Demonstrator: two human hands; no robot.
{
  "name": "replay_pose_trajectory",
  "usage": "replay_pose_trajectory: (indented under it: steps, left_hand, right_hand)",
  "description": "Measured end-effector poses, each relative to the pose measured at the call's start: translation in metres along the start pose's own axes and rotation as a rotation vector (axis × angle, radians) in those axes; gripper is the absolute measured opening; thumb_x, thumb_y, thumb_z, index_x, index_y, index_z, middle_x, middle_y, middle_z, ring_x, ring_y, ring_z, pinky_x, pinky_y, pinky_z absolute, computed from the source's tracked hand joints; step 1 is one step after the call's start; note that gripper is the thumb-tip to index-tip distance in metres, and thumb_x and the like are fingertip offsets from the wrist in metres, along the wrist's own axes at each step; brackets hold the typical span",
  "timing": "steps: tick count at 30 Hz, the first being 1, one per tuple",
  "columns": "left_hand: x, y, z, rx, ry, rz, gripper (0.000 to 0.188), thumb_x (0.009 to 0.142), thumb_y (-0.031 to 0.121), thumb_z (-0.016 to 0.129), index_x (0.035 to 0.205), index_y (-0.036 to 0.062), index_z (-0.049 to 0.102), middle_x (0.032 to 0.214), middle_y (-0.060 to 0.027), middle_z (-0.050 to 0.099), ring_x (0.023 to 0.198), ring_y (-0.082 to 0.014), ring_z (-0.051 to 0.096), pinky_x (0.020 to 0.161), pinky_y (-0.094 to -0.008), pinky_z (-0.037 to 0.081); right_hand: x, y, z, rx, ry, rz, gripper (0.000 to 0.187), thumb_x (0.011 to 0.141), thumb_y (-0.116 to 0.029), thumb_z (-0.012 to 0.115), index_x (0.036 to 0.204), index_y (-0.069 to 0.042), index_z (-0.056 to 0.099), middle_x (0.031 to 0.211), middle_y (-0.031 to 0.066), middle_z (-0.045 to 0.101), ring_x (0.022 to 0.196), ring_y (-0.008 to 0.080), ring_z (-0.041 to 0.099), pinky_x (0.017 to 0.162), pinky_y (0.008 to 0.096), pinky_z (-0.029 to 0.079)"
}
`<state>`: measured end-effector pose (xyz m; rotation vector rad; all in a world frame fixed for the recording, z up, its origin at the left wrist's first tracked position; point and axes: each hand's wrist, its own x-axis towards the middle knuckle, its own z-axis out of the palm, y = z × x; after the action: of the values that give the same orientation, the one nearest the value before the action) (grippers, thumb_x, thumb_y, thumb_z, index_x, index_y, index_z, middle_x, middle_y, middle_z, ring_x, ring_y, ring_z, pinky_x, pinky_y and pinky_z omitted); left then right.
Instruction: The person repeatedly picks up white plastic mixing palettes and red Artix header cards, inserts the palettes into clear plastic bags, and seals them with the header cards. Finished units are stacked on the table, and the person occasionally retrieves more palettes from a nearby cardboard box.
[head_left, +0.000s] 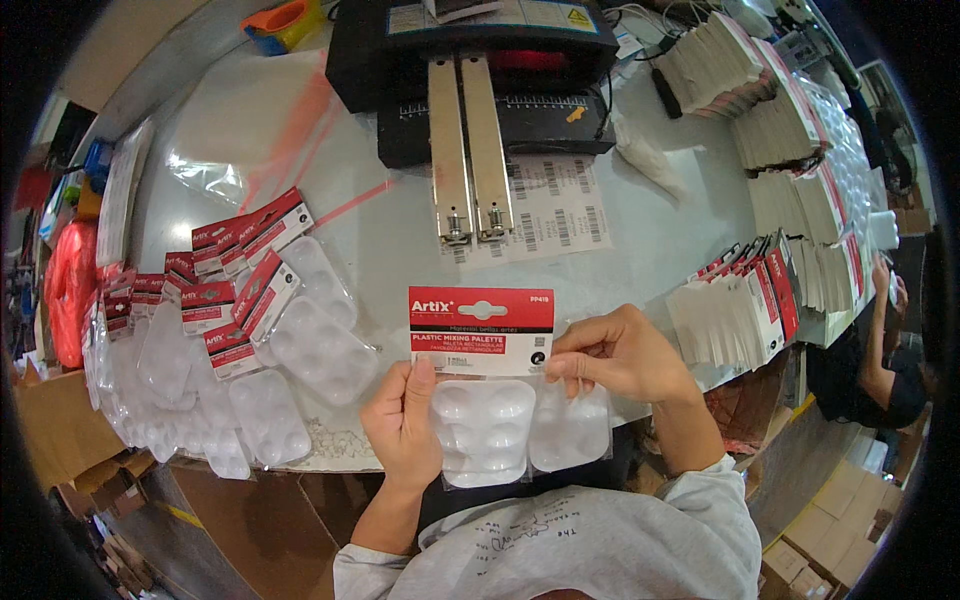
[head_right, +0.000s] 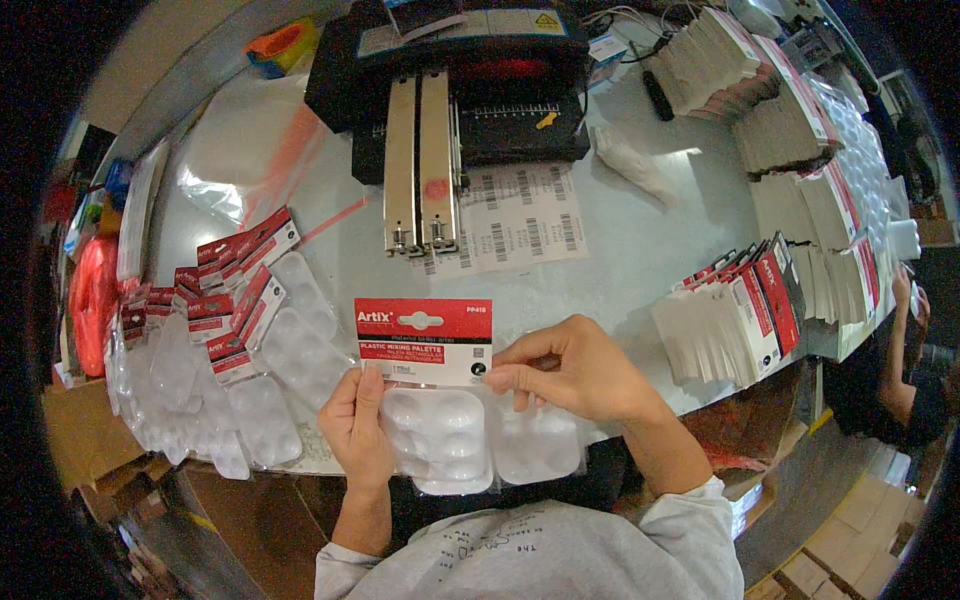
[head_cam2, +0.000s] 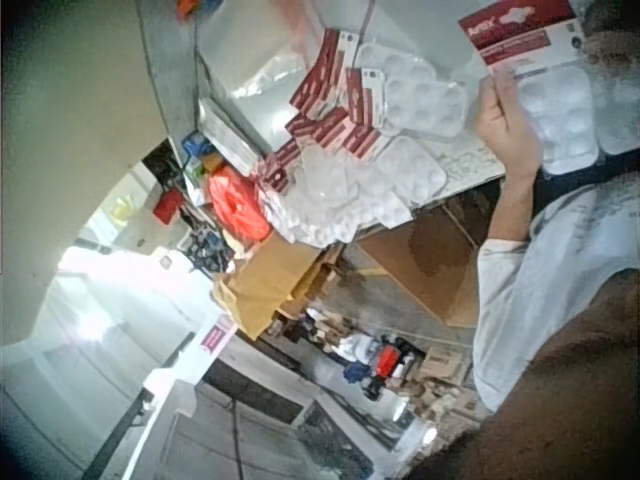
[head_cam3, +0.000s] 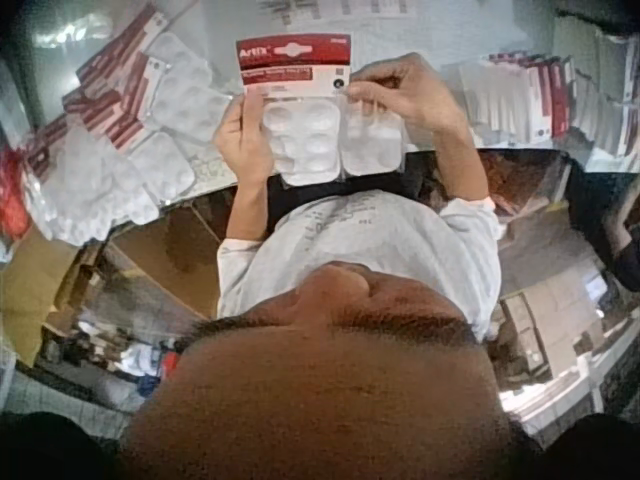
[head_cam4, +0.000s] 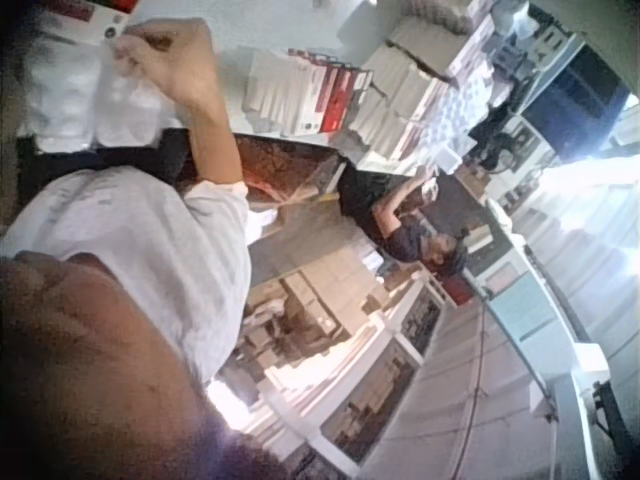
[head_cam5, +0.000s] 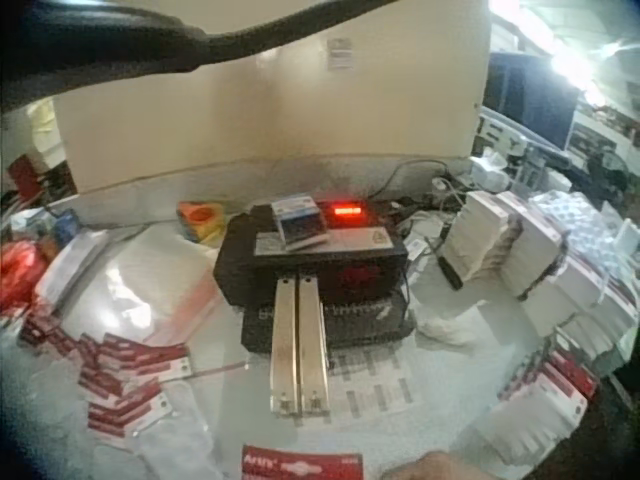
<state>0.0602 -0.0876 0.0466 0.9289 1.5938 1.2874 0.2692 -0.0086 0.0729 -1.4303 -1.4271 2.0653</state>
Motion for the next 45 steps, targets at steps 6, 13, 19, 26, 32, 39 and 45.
replay_pose_trajectory:
  steps: [6,13,19,26,32,39,45]
  left_hand:
    - [0.001,-0.006,0.000,0.000,0.015,-0.033,0.029,0.093,0.017,0.051,0.074,-0.0034,0.057,0.064,0.0023,0.051,0.062,-0.0047,0.038,0.056,-0.0202,0.033]
    - [-0.004,-0.005,0.000,-0.005,0.006,-0.032,0.026,0.093,0.017,0.051,0.079,-0.0035,0.059,0.067,0.0010,0.055,0.064,-0.0048,0.041,0.057,-0.0204,0.035]
    - [-0.005,-0.007,0.002,0.033,-0.002,-0.040,0.027,0.094,0.018,0.050,0.079,-0.0032,0.057,0.067,0.0011,0.055,0.064,-0.0047,0.041,0.058,-0.0204,0.036]
    - [0.008,-0.005,0.002,0.159,-0.033,-0.011,0.028,0.095,0.020,0.046,0.081,-0.0031,0.053,0.069,-0.0052,0.055,0.065,-0.0084,0.044,0.060,-0.0237,0.039]
    - [0.073,-0.025,0.024,0.149,0.003,0.081,0.033,0.096,0.024,0.041,0.081,-0.0033,0.051,0.068,-0.0080,0.054,0.065,-0.0113,0.045,0.063,-0.0262,0.040]
    - [0.089,-0.052,0.028,0.172,0.018,0.150,0.036,0.097,0.026,0.039,0.081,-0.0032,0.052,0.066,-0.0064,0.051,0.064,-0.0109,0.042,0.062,-0.0253,0.039]
    - [0.092,-0.026,0.003,0.383,-0.014,0.053,0.028,0.094,0.020,0.043,0.086,-0.0028,0.056,0.074,-0.0111,0.059,0.070,-0.0186,0.053,0.071,-0.0321,0.042]
  right_hand:
    - [-0.001,0.011,0.003,0.063,0.020,-0.071,0.016,0.084,-0.011,0.062,0.086,0.004,0.066,0.074,0.0079,0.065,0.061,0.0106,0.061,0.052,0.0212,0.046]
    - [-0.005,0.008,0.006,0.069,0.010,-0.064,0.017,0.087,-0.011,0.058,0.089,0.004,0.065,0.078,0.0079,0.065,0.064,0.0109,0.062,0.055,0.0214,0.047]
    - [-0.009,0.012,0.006,0.089,0.047,-0.182,0.016,0.087,-0.010,0.058,0.083,0.004,0.062,0.073,0.0053,0.063,0.061,0.0096,0.059,0.055,0.0219,0.047]
    - [0.010,0.013,0.009,0.218,0.086,-0.104,0.015,0.082,-0.010,0.060,0.074,0.003,0.059,0.063,0.0042,0.057,0.050,0.0092,0.053,0.047,0.0208,0.041]
    - [0.069,0.009,0.007,0.428,0.279,-0.117,0.017,0.084,-0.014,0.059,0.074,0.000,0.060,0.061,0.0032,0.056,0.050,0.0092,0.053,0.046,0.0211,0.041]
    - [0.092,0.033,-0.003,0.406,0.334,-0.196,0.017,0.085,-0.013,0.059,0.077,0.001,0.061,0.064,0.0040,0.057,0.053,0.0103,0.055,0.049,0.0218,0.043]
    - [0.040,-0.014,-0.008,-0.440,0.672,-0.490,0.016,0.078,-0.004,0.062,0.094,0.000,0.062,0.081,0.0058,0.062,0.072,0.0167,0.061,0.061,0.0267,0.050]
